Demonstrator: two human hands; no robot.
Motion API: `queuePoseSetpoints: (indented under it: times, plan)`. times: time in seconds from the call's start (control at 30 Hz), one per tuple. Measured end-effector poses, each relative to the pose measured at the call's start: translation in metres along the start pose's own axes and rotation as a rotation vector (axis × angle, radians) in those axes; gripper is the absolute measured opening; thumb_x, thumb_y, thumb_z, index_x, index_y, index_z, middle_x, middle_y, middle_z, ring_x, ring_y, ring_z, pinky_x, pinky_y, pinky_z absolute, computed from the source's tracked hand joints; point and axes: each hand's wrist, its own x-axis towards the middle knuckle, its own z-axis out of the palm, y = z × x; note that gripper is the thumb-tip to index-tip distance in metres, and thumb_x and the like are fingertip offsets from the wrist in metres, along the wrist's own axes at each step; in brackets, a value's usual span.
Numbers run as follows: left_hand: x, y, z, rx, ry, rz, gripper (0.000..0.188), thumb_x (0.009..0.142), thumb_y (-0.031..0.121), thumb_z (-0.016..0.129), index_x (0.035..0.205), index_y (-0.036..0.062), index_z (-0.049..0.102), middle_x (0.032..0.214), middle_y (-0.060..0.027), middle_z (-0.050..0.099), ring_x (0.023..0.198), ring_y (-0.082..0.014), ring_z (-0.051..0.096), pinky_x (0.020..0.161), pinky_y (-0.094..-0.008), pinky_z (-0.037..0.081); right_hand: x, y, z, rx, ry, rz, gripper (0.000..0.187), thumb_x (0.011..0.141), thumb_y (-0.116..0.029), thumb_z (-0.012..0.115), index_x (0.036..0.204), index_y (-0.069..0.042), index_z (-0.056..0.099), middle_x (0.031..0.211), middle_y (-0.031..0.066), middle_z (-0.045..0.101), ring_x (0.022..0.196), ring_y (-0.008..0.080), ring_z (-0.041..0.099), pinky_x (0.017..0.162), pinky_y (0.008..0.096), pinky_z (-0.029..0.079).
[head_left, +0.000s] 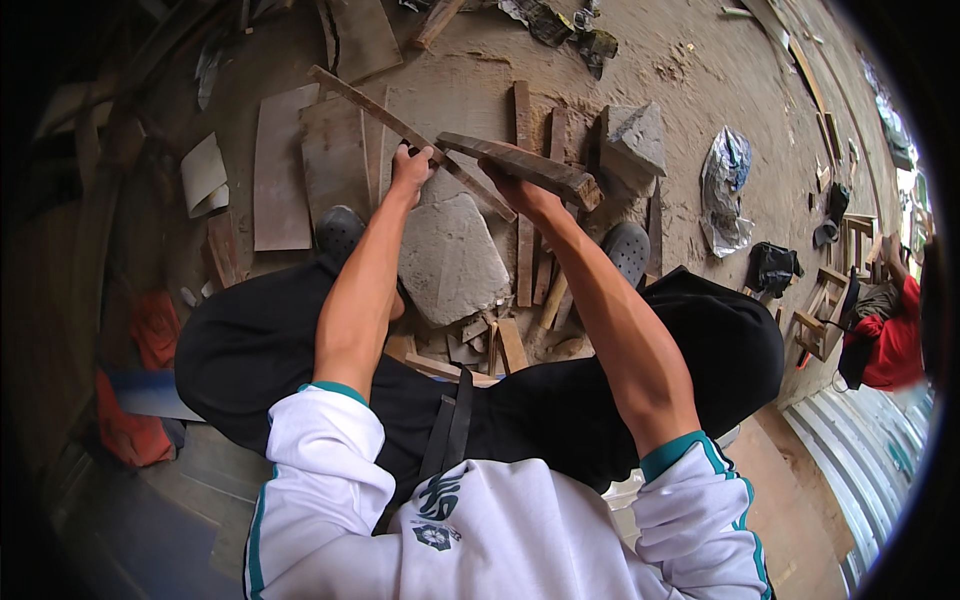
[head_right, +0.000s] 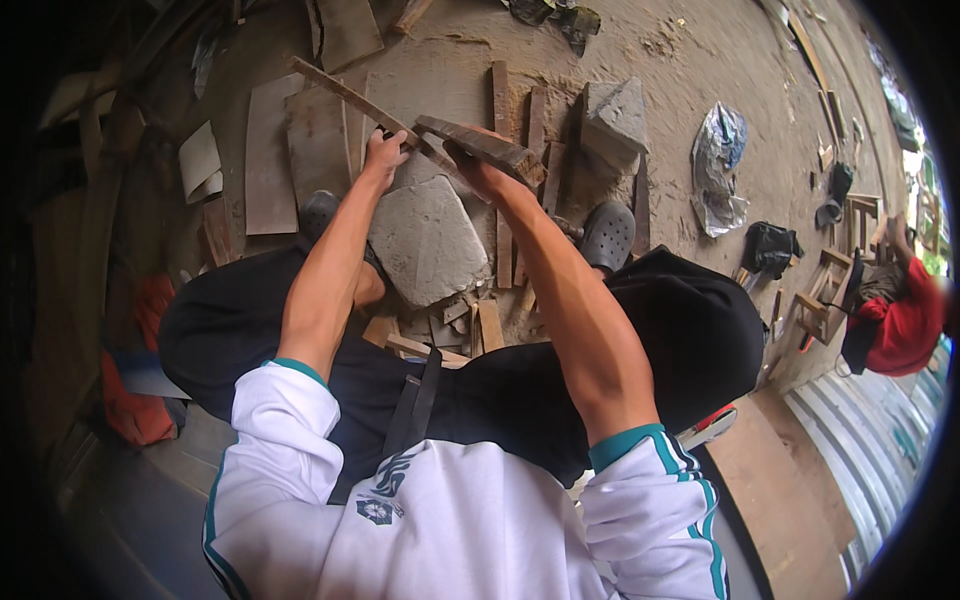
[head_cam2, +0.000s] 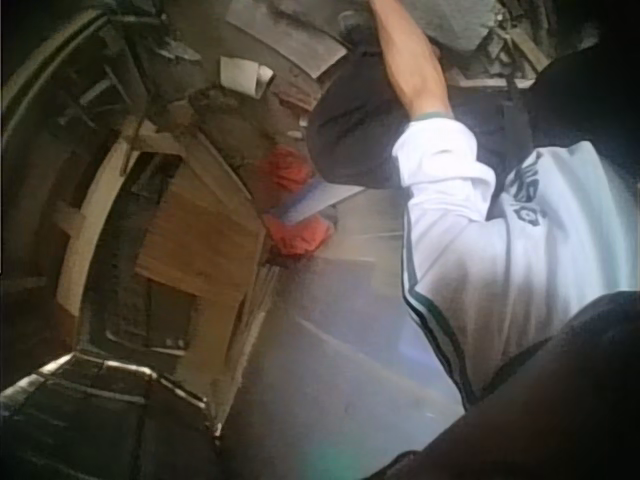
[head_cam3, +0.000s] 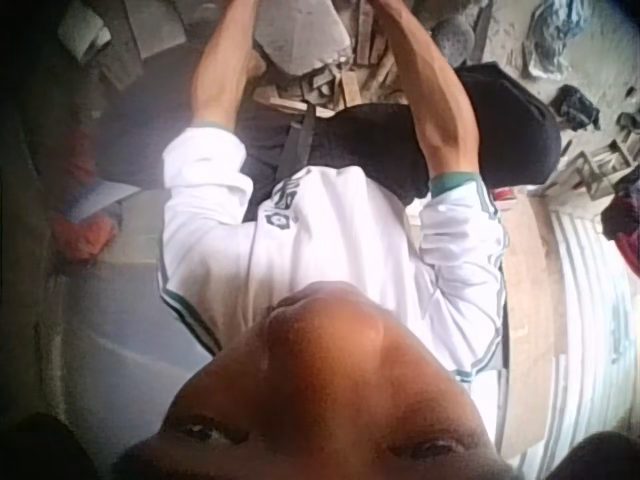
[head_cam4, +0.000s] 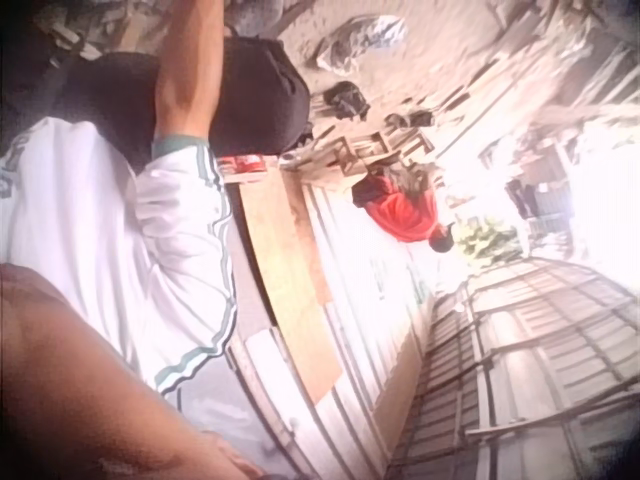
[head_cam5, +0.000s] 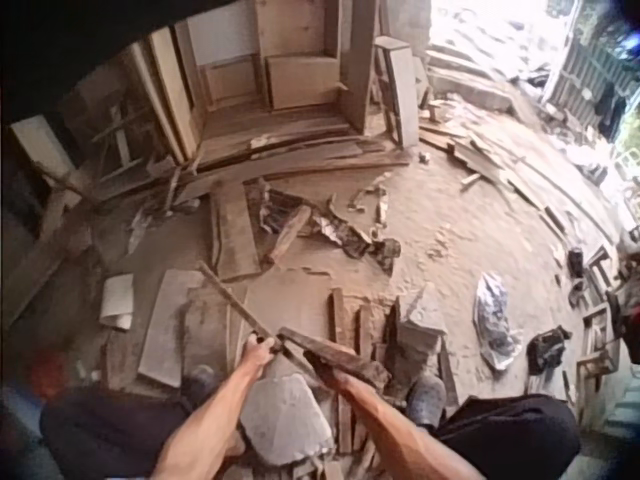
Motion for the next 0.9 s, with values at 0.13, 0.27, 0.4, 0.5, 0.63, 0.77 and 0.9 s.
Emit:
queuePoseSetpoints:
  times: [0.13, 0.27, 0.4, 0.5, 0.63, 0.77, 0.9]
  plan:
    - [-0.003, 0.001, 0.005, -0.001, 0.002, 0.000, 0.033, 0.090, 0.009, 0.057, 0.119, -0.0004, 0.044, 0.109, -0.0121, 0.058, 0.095, -0.0221, 0.060, 0.079, -0.0364, 0.052, 0.002, -0.002, -0.001, 0.072, 0.020, -0.021, 0.020, 0.088, -0.021, 0.065, 0.099, -0.005, 0.066, 0.091, 0.0176, 0.067, 0.082, 0.0366, 0.065, 0.069, 0.0405, 0.050]
    - [-0.007, 0.003, 0.006, 0.036, 0.036, -0.003, 0.032, 0.090, 0.010, 0.057, 0.118, -0.0004, 0.045, 0.108, -0.0114, 0.058, 0.094, -0.0211, 0.060, 0.077, -0.0354, 0.052, 0.002, -0.002, 0.002, -0.008, 0.015, -0.024, 0.021, 0.086, -0.021, 0.066, 0.101, -0.006, 0.066, 0.090, 0.0175, 0.067, 0.083, 0.0361, 0.065, 0.069, 0.0404, 0.051]
    - [-0.008, 0.003, 0.007, 0.083, 0.047, 0.010, 0.030, 0.090, 0.010, 0.057, 0.117, -0.0005, 0.047, 0.105, -0.0106, 0.059, 0.091, -0.0204, 0.060, 0.074, -0.0350, 0.052, 0.001, 0.004, 0.005, -0.003, -0.001, 0.040, 0.023, 0.085, -0.023, 0.067, 0.102, -0.008, 0.066, 0.093, 0.0162, 0.067, 0.087, 0.0350, 0.066, 0.072, 0.0405, 0.051]
    - [-0.009, 0.001, 0.006, 0.054, 0.047, 0.025, 0.030, 0.090, 0.011, 0.058, 0.116, -0.0005, 0.048, 0.104, -0.0104, 0.059, 0.089, -0.0199, 0.060, 0.072, -0.0347, 0.052, 0.000, 0.012, 0.006, -0.025, -0.021, 0.040, 0.025, 0.084, -0.025, 0.068, 0.103, -0.009, 0.066, 0.096, 0.0149, 0.068, 0.089, 0.0342, 0.066, 0.074, 0.0404, 0.052]
    - [-0.008, -0.002, 0.008, 0.080, 0.067, 0.033, 0.029, 0.090, 0.011, 0.059, 0.115, -0.0008, 0.049, 0.103, -0.0108, 0.059, 0.089, -0.0199, 0.060, 0.071, -0.0338, 0.051, -0.001, 0.023, 0.008, 0.013, -0.008, 0.021, 0.027, 0.083, -0.025, 0.069, 0.106, -0.010, 0.067, 0.098, 0.0138, 0.069, 0.091, 0.0337, 0.066, 0.076, 0.0401, 0.052]
    - [-0.002, -0.010, 0.006, 0.114, 0.088, 0.069, 0.031, 0.089, 0.012, 0.059, 0.116, -0.0028, 0.051, 0.104, -0.0123, 0.061, 0.091, -0.0217, 0.060, 0.075, -0.0341, 0.049, -0.001, 0.029, 0.010, 0.026, -0.021, 0.026, 0.029, 0.083, -0.025, 0.069, 0.107, -0.010, 0.067, 0.099, 0.0132, 0.069, 0.093, 0.0331, 0.066, 0.078, 0.0400, 0.052]
    - [0.008, -0.019, -0.001, 0.187, 0.114, 0.096, 0.035, 0.088, 0.013, 0.060, 0.117, -0.0055, 0.052, 0.108, -0.0145, 0.062, 0.094, -0.0240, 0.060, 0.081, -0.0352, 0.047, -0.001, 0.028, 0.011, 0.011, -0.024, 0.016, 0.029, 0.082, -0.025, 0.070, 0.107, -0.010, 0.067, 0.100, 0.0131, 0.069, 0.093, 0.0331, 0.066, 0.079, 0.0395, 0.052]
